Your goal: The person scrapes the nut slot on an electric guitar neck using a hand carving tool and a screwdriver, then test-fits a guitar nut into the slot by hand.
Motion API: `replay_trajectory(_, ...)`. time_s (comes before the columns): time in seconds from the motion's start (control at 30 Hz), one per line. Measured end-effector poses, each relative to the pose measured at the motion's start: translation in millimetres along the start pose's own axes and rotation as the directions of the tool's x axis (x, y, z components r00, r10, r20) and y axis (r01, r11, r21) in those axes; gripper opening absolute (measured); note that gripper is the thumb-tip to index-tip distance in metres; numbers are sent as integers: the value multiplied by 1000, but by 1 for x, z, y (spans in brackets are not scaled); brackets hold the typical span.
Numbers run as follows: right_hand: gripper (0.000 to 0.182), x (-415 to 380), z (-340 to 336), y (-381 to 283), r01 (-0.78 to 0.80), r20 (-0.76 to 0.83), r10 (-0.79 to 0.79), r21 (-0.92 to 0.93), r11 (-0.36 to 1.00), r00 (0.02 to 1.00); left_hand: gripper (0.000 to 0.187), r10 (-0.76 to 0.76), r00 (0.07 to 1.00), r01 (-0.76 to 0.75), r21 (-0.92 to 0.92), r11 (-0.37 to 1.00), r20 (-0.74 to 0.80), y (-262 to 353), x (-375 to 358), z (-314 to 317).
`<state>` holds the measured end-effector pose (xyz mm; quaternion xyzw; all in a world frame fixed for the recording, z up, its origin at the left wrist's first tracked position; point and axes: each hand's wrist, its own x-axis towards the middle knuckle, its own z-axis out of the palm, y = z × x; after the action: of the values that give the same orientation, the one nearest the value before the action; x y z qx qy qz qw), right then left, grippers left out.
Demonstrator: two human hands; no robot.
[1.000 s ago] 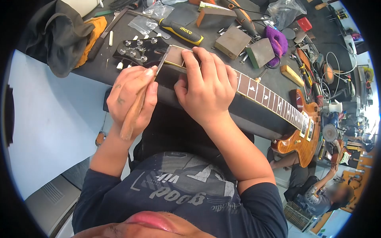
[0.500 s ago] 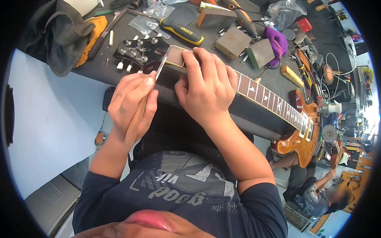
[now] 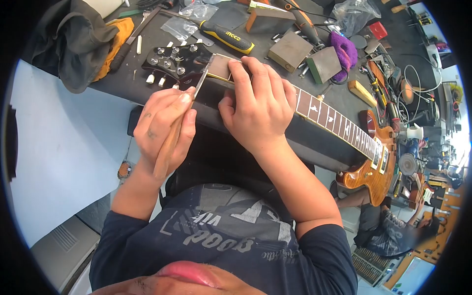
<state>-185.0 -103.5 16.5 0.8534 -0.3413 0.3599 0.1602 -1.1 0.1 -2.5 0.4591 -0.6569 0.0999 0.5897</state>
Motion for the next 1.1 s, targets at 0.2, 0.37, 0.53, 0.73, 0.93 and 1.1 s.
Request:
replay_trajectory(0.2,60,0,1,-1,-12,7,12,3,1000,1000,43,0,1000,-1,-16,1000,-31,-7,7,8)
replay_trajectory(0.37,60,0,-1,-3,-8,22,9,-11,1000,1000,38,-196,974,184,-114,976,-109,-5,0,16)
replay_trajectory(0.53,60,0,0,-2,-7,22,7,-6,1000,1000,39,-239,968,228,-118,966,-83,-7,-8,15)
replay_trajectory(0.73,60,0,1,0,-2,23,2,-7,1000,1000,41,-152,988,153,21,988,-27,-14,-6,2)
replay_trajectory(0.93,60,0,2,0,0,16,1,-19,1000,1000,44,-155,987,153,-45,987,-48,-17,-4,4)
replay_trajectory(1.1,59,0,1,0,-3,18,3,-15,1000,1000,44,-136,988,134,-36,990,-67,-19,1,11)
